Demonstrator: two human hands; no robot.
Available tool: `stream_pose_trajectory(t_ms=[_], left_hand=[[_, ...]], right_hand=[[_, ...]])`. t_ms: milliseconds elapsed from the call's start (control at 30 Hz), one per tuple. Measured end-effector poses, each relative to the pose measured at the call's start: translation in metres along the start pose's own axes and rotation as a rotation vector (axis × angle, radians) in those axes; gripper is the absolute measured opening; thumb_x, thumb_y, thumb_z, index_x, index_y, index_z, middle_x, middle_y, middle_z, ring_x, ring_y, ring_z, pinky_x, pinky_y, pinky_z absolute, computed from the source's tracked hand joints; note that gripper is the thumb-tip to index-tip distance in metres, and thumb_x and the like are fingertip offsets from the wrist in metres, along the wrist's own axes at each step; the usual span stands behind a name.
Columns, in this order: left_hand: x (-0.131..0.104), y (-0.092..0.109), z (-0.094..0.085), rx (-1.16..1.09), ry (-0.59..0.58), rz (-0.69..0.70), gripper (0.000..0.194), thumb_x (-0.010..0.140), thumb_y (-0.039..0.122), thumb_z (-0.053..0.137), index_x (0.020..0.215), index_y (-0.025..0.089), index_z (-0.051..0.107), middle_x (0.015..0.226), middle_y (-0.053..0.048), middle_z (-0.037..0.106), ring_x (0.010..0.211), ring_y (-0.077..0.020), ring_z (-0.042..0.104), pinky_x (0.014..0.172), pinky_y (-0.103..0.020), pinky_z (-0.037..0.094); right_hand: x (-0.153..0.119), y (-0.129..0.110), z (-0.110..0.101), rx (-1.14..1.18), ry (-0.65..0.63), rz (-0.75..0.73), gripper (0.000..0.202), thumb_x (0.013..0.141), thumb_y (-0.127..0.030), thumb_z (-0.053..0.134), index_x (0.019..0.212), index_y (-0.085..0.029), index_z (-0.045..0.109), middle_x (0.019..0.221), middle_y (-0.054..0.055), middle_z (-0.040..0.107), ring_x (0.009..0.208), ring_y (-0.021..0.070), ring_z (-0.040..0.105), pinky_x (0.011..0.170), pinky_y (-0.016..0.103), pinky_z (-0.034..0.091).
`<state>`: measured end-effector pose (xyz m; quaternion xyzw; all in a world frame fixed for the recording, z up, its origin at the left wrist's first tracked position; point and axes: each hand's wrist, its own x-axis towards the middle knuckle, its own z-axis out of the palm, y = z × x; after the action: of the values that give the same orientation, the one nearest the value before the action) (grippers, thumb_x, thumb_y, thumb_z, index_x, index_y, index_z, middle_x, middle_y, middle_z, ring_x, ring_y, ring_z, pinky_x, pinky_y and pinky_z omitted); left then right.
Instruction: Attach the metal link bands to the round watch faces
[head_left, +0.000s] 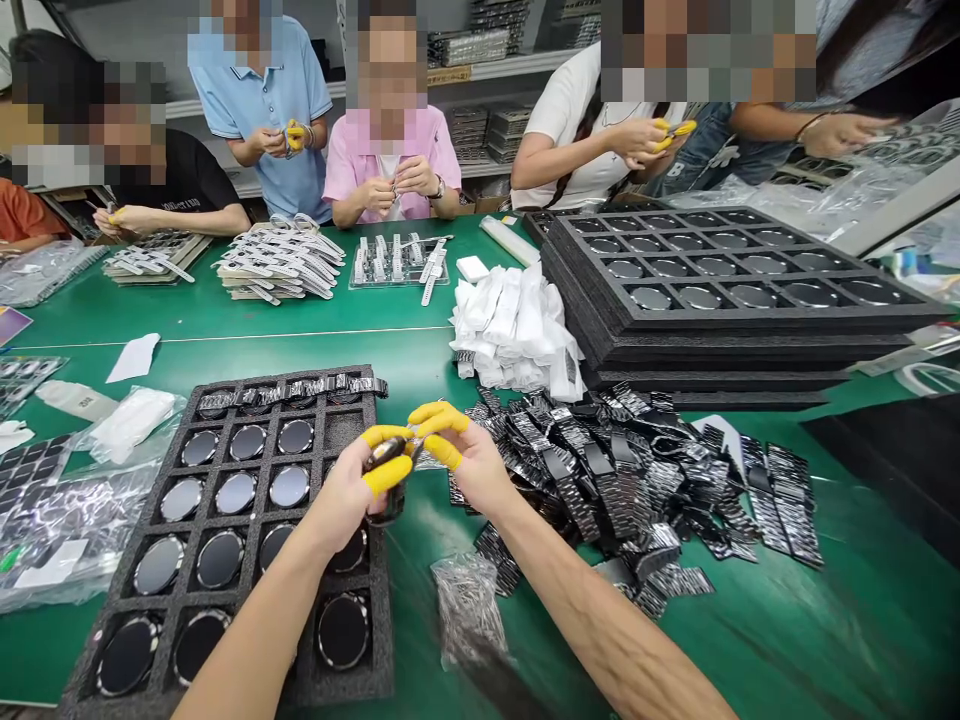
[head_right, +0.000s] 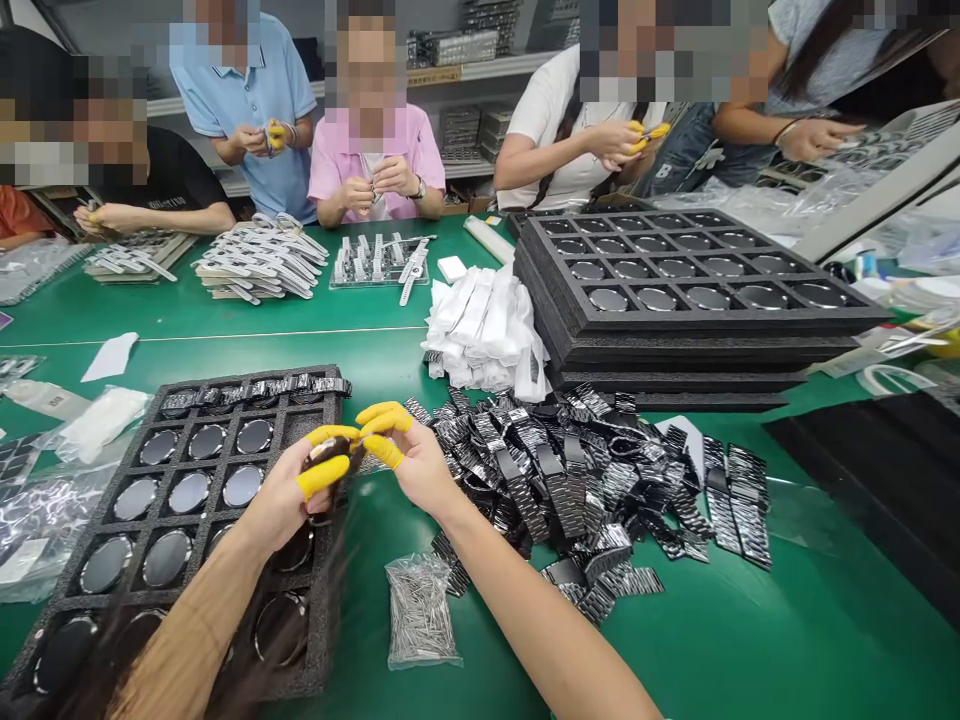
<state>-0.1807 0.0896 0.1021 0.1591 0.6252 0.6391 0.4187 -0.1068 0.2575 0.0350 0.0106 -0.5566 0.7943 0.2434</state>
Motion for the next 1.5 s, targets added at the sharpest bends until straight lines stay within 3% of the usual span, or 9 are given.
stream_pose_trajectory(t_ms=[100,167,233,333,733,867,1100,1300,1500], left_hand=[[0.005,-0.008,-0.008,0.060,0.093,0.178,0.039,0.089,0.039,0.076,0.122,0.020,0.067,0.073,0.004,0.059,0.052,-0.0082,0.045,0.053,-0.023,0.041],[0.009,-0.013,-0.016,0.309,0.136,0.406,0.033,0.093,0.024,0.068,0.126,0.023,0.070,0.104,-0.005,0.072,0.080,-0.0145,0.067,0.074,-0.028,0.056],[0.011,-0.016,-0.023,0.593,0.109,0.619,0.045,0.092,0.009,0.058,0.132,0.027,0.072,0.140,-0.008,0.066,0.118,-0.0196,0.068,0.101,-0.032,0.057],[0.010,-0.018,-0.029,0.867,0.053,0.763,0.069,0.086,-0.005,0.047,0.141,0.031,0.067,0.151,-0.004,0.062,0.135,-0.0183,0.062,0.114,-0.032,0.052],[0.008,-0.011,-0.021,1.023,0.042,0.817,0.074,0.079,-0.010,0.041,0.139,0.027,0.065,0.135,-0.005,0.067,0.119,-0.0179,0.069,0.103,-0.030,0.058],[0.009,-0.015,-0.021,0.992,0.052,0.819,0.077,0.081,-0.010,0.041,0.144,0.029,0.062,0.135,-0.006,0.064,0.120,-0.0184,0.067,0.102,-0.031,0.058],[0.005,-0.016,-0.018,0.889,-0.052,0.763,0.057,0.098,0.015,0.052,0.153,0.032,0.056,0.138,-0.013,0.052,0.133,-0.0316,0.057,0.113,-0.052,0.053],[0.003,-0.016,-0.011,0.847,-0.004,0.748,0.041,0.102,0.021,0.049,0.141,0.028,0.061,0.134,-0.012,0.050,0.124,-0.0289,0.059,0.107,-0.050,0.055],[0.004,-0.016,-0.012,0.759,-0.063,0.755,0.033,0.107,0.027,0.046,0.136,0.027,0.060,0.128,-0.010,0.050,0.114,-0.0232,0.060,0.099,-0.041,0.058]], right_hand=[[-0.004,-0.003,0.008,0.239,0.092,0.128,0.039,0.087,-0.060,0.083,0.092,-0.025,0.066,0.088,0.001,0.074,0.095,0.0214,0.070,0.099,0.041,0.055],[-0.009,-0.006,0.015,0.358,0.017,0.211,0.044,0.087,-0.065,0.080,0.089,-0.025,0.064,0.070,-0.002,0.068,0.075,0.0201,0.067,0.089,0.040,0.056],[-0.013,-0.005,0.021,0.374,-0.083,0.272,0.046,0.086,-0.065,0.082,0.084,-0.022,0.065,0.062,-0.002,0.066,0.062,0.0179,0.062,0.077,0.037,0.054],[-0.017,-0.003,0.027,0.320,-0.161,0.335,0.044,0.083,-0.059,0.087,0.081,-0.018,0.071,0.063,0.001,0.069,0.058,0.0156,0.059,0.065,0.031,0.047],[-0.018,0.000,0.024,0.219,-0.139,0.383,0.048,0.083,-0.055,0.087,0.063,-0.018,0.063,0.058,0.000,0.063,0.055,0.0125,0.055,0.060,0.028,0.042],[-0.018,-0.004,0.030,0.255,-0.110,0.395,0.045,0.084,-0.057,0.086,0.073,-0.018,0.067,0.060,0.000,0.063,0.054,0.0121,0.051,0.059,0.029,0.039],[-0.021,-0.005,0.039,0.283,0.087,0.349,0.044,0.083,-0.056,0.087,0.077,-0.019,0.064,0.057,-0.005,0.056,0.053,0.0108,0.046,0.059,0.027,0.036],[-0.022,-0.007,0.042,0.297,0.058,0.337,0.041,0.084,-0.054,0.087,0.083,-0.019,0.067,0.059,-0.007,0.053,0.051,0.0087,0.041,0.055,0.026,0.032],[-0.024,-0.009,0.044,0.280,0.047,0.332,0.042,0.084,-0.055,0.087,0.082,-0.019,0.066,0.058,-0.007,0.054,0.051,0.0090,0.041,0.055,0.026,0.033]])
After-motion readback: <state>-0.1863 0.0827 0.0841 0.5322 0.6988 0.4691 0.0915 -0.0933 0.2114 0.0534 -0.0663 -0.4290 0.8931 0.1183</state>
